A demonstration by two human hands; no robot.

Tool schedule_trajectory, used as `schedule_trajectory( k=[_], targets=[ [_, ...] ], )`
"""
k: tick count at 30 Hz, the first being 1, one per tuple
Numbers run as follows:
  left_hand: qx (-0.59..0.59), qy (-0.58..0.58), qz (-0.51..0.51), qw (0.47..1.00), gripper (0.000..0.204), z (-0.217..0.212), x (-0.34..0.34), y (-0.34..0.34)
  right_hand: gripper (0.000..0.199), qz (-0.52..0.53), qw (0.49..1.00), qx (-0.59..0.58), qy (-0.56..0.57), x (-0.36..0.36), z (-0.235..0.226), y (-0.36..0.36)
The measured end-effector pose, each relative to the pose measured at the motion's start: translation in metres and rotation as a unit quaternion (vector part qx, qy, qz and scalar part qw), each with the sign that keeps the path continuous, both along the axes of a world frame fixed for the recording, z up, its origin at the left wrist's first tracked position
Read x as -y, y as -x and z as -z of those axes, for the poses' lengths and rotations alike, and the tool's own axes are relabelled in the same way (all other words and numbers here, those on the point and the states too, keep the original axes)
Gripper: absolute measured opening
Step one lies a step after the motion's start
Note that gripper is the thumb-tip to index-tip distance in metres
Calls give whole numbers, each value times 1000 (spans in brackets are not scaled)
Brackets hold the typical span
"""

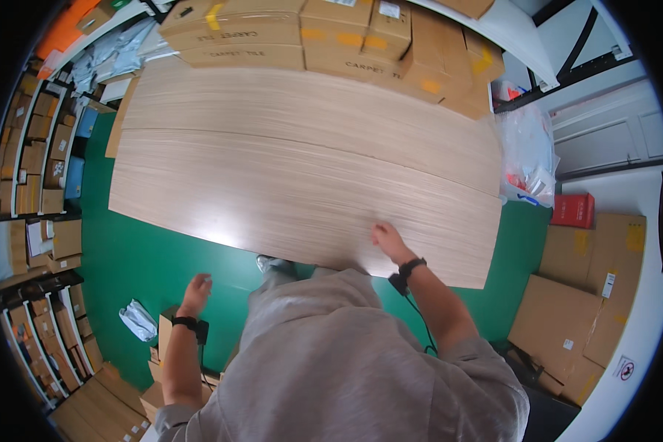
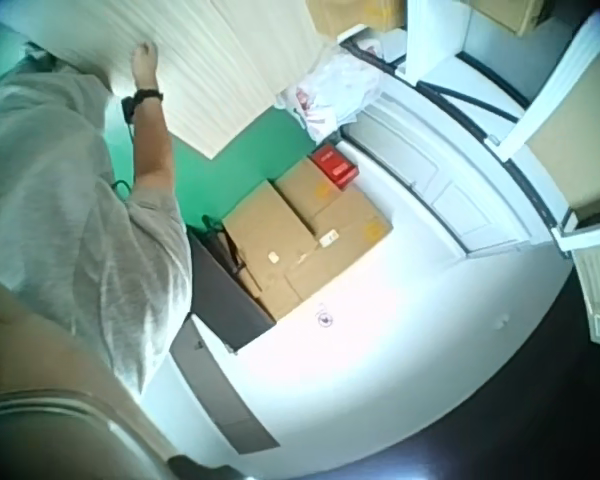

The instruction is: Unbox a selfie stick from a shipping bag, place it on a storage shelf, and move a cardboard box to a table.

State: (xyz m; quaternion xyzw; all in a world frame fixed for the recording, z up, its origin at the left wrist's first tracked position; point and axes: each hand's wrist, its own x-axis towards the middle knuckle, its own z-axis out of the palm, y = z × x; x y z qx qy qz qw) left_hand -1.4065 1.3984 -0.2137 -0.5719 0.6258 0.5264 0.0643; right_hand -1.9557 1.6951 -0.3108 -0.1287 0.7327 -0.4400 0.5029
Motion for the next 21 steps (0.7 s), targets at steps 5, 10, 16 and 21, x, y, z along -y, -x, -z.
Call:
schedule_trajectory(
  k=[5,10,16,21],
  targets=[
    [245,-5,157,957,41,69,-27,-146,43,-245,939,-232,-69,2,-14,-61],
    [210,15,93,973,43,52,-19,-180,43,-285,903,-286,-145,22,-17,-101],
    [151,6,-32,988,44,77,-62,-260,63,-422,831,-280,-231,84,-13,-157],
    [148,-29,-135,979,46,85,-121,-299,66,-520,770,-306,-209,178,-38,-204]
  ],
)
